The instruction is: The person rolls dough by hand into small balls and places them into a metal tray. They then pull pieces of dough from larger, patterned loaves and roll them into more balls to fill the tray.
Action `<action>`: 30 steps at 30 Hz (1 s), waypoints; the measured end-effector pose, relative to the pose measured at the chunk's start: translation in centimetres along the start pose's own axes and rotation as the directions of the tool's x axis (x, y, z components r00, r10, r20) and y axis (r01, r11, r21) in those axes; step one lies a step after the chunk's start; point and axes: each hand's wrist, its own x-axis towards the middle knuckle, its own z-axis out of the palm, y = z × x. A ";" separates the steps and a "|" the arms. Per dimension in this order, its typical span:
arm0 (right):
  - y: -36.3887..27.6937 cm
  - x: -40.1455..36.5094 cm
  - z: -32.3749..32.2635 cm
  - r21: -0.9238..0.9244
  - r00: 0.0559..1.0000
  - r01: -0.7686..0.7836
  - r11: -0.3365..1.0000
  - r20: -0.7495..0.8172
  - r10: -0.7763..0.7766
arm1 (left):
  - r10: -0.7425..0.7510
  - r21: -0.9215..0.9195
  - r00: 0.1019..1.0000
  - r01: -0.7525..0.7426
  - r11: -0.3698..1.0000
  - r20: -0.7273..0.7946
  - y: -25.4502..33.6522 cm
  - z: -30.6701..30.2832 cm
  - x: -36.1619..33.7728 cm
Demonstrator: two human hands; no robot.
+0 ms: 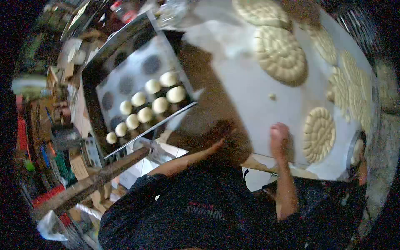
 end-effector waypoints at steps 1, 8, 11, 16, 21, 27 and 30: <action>0.1 0.3 -1.9 0.109 0.956 -0.259 0.960 0.174 0.238 | -0.008 -0.367 0.993 0.052 0.929 0.120 -0.5 0.7 -2.3; -20.0 9.0 -3.6 0.535 0.912 -0.360 0.764 0.374 0.168 | -0.595 -0.749 0.793 0.474 0.462 0.134 -13.6 -13.7 -17.6; -33.8 11.9 0.4 0.650 0.891 0.222 0.727 0.168 -0.422 | -0.825 -0.309 0.559 0.802 0.511 0.086 -18.8 -12.4 -25.1; -44.7 14.1 12.3 0.745 0.600 0.522 0.416 0.026 -0.799 | -0.842 -0.185 0.530 0.842 0.507 0.105 -21.2 -5.5 -31.8; -41.2 13.8 9.3 0.510 0.577 0.705 0.493 -0.009 -0.817 | -0.888 -0.210 0.423 0.899 0.385 0.182 -21.5 -8.1 -30.1; -20.6 8.2 2.8 0.320 0.944 0.214 0.923 -0.312 -0.111 | -0.880 -0.478 0.467 0.755 0.449 -0.089 -16.2 -14.9 -16.1; -8.8 2.5 3.2 0.245 0.962 -0.026 0.969 -0.257 0.090 | -0.636 -0.783 0.685 0.155 0.603 -0.355 -9.4 -13.8 -3.7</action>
